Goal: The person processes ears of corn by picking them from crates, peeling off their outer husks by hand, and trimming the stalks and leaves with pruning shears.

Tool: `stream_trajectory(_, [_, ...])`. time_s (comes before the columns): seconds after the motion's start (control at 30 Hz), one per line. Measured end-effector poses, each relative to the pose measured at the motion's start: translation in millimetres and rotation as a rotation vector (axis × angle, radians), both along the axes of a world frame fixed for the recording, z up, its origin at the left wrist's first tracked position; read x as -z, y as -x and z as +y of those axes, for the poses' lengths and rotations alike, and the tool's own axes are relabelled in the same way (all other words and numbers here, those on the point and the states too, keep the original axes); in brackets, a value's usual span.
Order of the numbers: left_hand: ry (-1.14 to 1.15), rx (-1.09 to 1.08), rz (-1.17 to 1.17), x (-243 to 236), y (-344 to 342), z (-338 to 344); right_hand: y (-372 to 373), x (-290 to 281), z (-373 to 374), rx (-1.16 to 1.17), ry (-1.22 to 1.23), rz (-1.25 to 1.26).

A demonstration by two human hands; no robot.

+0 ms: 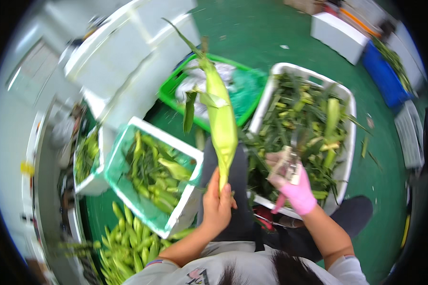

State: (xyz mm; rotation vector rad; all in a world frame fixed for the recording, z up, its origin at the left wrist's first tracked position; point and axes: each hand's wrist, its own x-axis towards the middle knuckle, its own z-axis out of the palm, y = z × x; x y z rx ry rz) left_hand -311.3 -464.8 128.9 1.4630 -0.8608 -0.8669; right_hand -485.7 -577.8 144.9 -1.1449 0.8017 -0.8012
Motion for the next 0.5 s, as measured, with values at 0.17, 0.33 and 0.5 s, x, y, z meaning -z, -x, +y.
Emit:
stream_trajectory(0.17, [0.187,0.404,-0.498,6.5,67.6,-37.2,17.4,8.9,-7.0,0.303,-0.204,-0.344])
stream_trajectory(0.33, [0.103,0.612,-0.304,-6.9,63.8,-105.7,80.6,24.7,-5.2,0.419,0.147,0.065])
stream_trajectory(0.5, [-0.13,0.621,0.553,0.1,102.2,-158.5,94.1,15.1,16.1,0.272,0.151,0.265])
